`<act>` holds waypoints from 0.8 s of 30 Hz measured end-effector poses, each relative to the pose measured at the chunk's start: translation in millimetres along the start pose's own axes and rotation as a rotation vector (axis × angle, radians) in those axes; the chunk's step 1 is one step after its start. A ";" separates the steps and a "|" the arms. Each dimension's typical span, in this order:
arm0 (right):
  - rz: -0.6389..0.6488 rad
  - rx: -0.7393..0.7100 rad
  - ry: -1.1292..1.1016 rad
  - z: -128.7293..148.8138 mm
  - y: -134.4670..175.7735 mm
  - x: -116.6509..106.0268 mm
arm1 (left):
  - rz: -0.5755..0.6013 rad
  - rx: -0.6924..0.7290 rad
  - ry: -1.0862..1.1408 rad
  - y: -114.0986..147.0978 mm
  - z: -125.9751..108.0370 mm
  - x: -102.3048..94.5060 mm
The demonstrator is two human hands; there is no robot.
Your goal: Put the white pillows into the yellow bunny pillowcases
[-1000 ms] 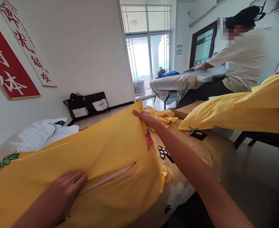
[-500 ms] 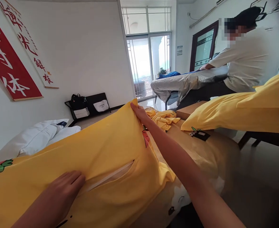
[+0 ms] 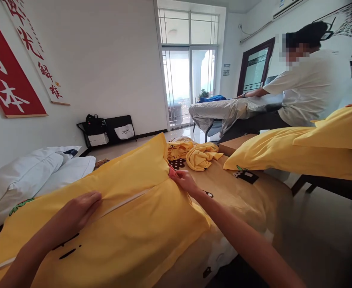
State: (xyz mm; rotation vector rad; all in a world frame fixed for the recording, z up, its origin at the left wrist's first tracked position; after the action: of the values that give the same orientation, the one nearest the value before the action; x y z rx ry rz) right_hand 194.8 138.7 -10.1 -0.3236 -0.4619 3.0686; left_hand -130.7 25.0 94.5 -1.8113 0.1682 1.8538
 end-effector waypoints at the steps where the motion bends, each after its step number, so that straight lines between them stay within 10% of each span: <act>1: -0.021 -0.024 0.039 9.3 -10.1 3.4 | 0.008 -0.032 0.007 0.6 6.0 -1.3; 7: -0.149 -0.315 0.330 74.2 9.3 38.9 | 0.073 -0.003 0.000 6.5 2.3 4.4; 10: 0.169 -0.633 0.551 95.8 52.8 99.2 | 0.122 0.082 0.007 5.4 -22.9 10.8; 15: 0.582 -0.383 0.680 31.8 55.2 144.8 | 0.083 0.060 -0.035 -7.7 -20.8 36.9; 20: 0.629 -0.358 0.664 -7.0 64.0 142.0 | 0.133 -0.213 -0.144 -12.8 52.3 94.6; 24: 0.581 -0.310 0.762 -34.1 81.9 116.7 | 0.119 -0.342 -0.125 -17.4 73.7 98.0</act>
State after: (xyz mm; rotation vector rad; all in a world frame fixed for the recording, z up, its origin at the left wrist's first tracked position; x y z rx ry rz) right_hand 88.5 76.4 -89.5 -1.8193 -0.8962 2.9700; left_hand -183.8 100.7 12.1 -1.9328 -0.0946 2.1802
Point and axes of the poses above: each hand's wrist, its own y-axis away from the middle knuckle, its own x-axis out of the palm, z = x × y, the point moved 9 cm from there along -y, towards the middle knuckle, and after that the axes turned 11 degrees about -y, right-handed, at the moved point
